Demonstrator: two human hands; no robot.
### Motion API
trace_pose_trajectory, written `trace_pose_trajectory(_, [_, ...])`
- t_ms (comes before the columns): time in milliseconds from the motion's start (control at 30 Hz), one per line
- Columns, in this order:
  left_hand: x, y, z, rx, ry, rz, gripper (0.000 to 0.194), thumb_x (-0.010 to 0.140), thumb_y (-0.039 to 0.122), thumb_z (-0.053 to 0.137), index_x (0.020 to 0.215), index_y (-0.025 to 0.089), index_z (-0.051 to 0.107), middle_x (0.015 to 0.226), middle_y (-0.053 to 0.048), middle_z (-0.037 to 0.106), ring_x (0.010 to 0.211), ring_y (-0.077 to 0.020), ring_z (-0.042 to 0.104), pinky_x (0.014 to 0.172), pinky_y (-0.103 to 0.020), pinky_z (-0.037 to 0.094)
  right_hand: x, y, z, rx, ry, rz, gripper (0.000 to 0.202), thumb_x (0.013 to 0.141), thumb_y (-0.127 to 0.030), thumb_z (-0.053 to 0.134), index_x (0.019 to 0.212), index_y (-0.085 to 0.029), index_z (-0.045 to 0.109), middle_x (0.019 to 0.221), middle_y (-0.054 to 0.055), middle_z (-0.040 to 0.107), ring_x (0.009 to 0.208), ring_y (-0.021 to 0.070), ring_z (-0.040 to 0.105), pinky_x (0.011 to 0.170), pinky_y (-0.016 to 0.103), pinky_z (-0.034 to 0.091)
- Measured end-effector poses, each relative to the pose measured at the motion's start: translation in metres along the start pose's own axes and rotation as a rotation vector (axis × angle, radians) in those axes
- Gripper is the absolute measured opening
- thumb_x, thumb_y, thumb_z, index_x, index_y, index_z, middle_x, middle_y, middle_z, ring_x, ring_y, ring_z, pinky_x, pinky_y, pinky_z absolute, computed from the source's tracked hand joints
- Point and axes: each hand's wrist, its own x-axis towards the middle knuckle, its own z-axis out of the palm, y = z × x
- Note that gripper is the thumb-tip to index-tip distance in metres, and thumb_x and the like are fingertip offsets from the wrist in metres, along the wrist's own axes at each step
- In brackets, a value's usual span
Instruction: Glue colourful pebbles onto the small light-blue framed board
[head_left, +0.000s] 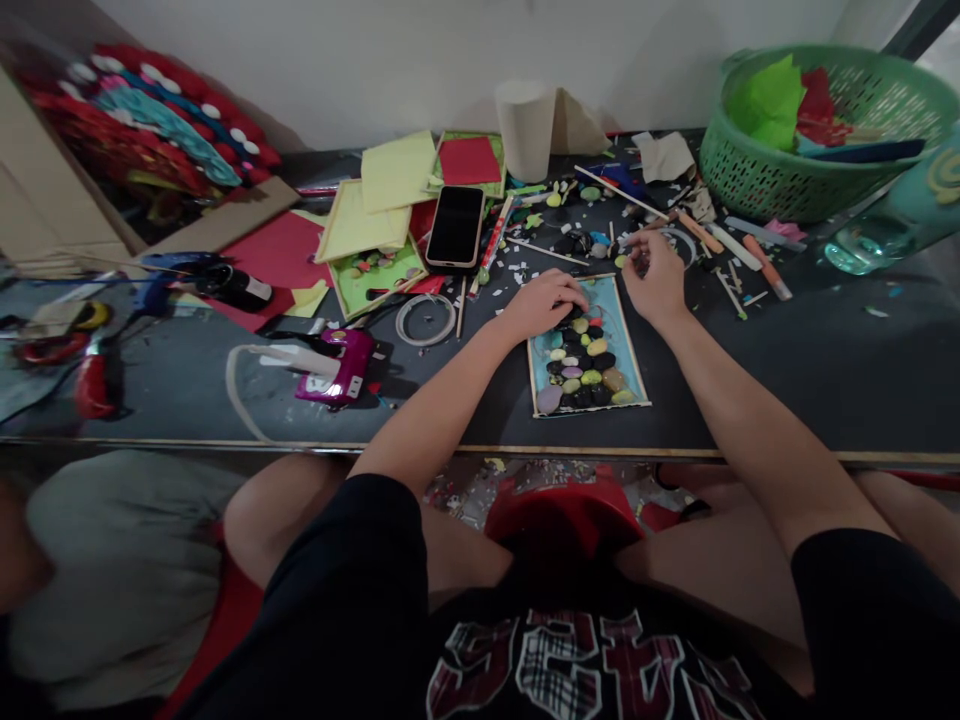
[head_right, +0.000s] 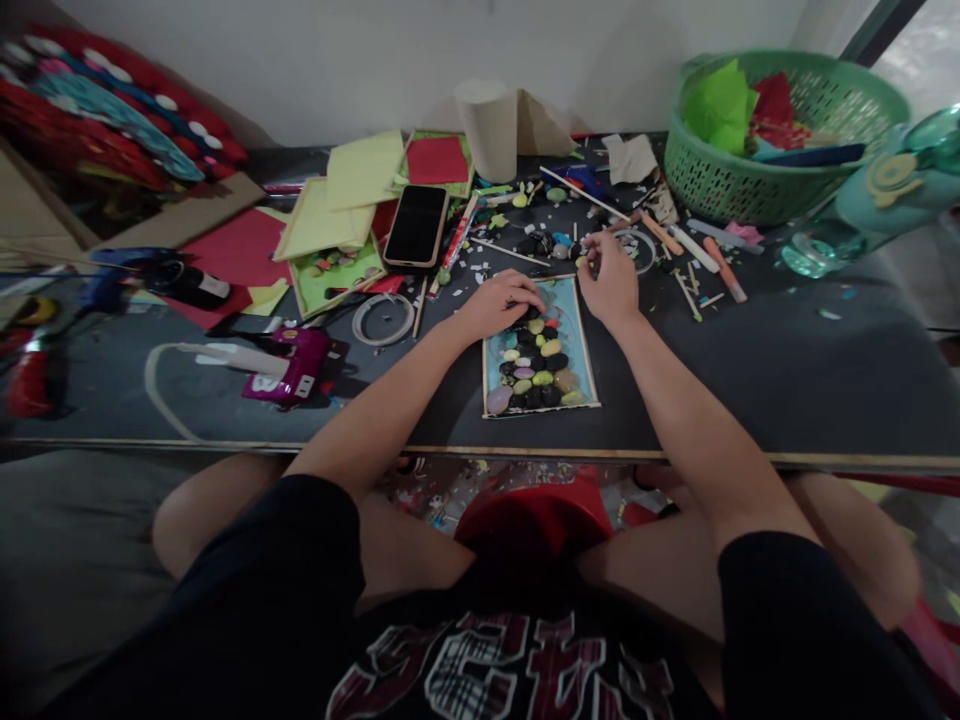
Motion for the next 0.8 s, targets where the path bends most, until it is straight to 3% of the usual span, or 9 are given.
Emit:
trace_pose_trajectory(233, [-0.003, 0.0, 0.0, -0.016, 0.033, 0.0, 0.041, 0.094, 0.008, 0.043, 0.106, 0.023, 0.079, 0.119, -0.006, 0.074, 0.115, -0.0218, 0.063, 0.102, -0.04, 0.052, 0.0, -0.008, -0.006, -0.008, -0.045, 0.032, 0.03, 0.084, -0.012, 0.052, 0.113, -0.021, 0.059, 0.099, 0.006, 0.067, 0.088, 0.0197, 0.066, 0.087, 0.038, 0.055])
trace_pose_trajectory(333, [-0.004, 0.0, -0.001, -0.005, 0.102, -0.037, 0.043, 0.093, 0.005, 0.04, 0.11, 0.022, 0.077, 0.118, -0.006, 0.074, 0.114, -0.0205, 0.065, 0.102, -0.039, 0.052, 0.0, -0.013, -0.011, -0.078, -0.067, 0.054, 0.031, 0.086, -0.011, 0.051, 0.116, -0.018, 0.058, 0.103, 0.009, 0.066, 0.091, 0.0198, 0.065, 0.09, 0.037, 0.054])
trace_pose_trajectory(533, [-0.007, 0.005, -0.007, 0.195, 0.266, -0.267, 0.033, 0.097, 0.021, 0.048, 0.119, 0.019, 0.073, 0.114, -0.009, 0.074, 0.112, -0.0251, 0.065, 0.096, -0.038, 0.052, -0.003, -0.032, -0.027, -0.397, -0.062, 0.139, 0.034, 0.084, -0.009, 0.054, 0.118, -0.013, 0.059, 0.122, 0.017, 0.062, 0.121, 0.0315, 0.058, 0.105, 0.048, 0.047])
trace_pose_trajectory(700, [-0.008, 0.01, -0.017, 0.296, 0.216, -0.486, 0.025, 0.096, 0.039, 0.062, 0.106, 0.021, 0.076, 0.108, -0.009, 0.074, 0.114, -0.028, 0.064, 0.095, -0.037, 0.051, -0.007, -0.041, -0.033, -0.556, -0.145, 0.218, 0.036, 0.089, -0.016, 0.056, 0.124, -0.008, 0.058, 0.129, 0.022, 0.06, 0.125, 0.0365, 0.056, 0.103, 0.052, 0.046])
trace_pose_trajectory(800, [-0.009, 0.01, -0.021, 0.296, 0.18, -0.554, 0.025, 0.097, 0.041, 0.061, 0.099, 0.022, 0.078, 0.106, -0.007, 0.075, 0.107, -0.0263, 0.068, 0.088, -0.035, 0.052, -0.009, -0.043, -0.035, -0.595, -0.18, 0.238, 0.034, 0.091, -0.014, 0.052, 0.124, -0.007, 0.058, 0.127, 0.023, 0.063, 0.123, 0.0365, 0.057, 0.101, 0.052, 0.046])
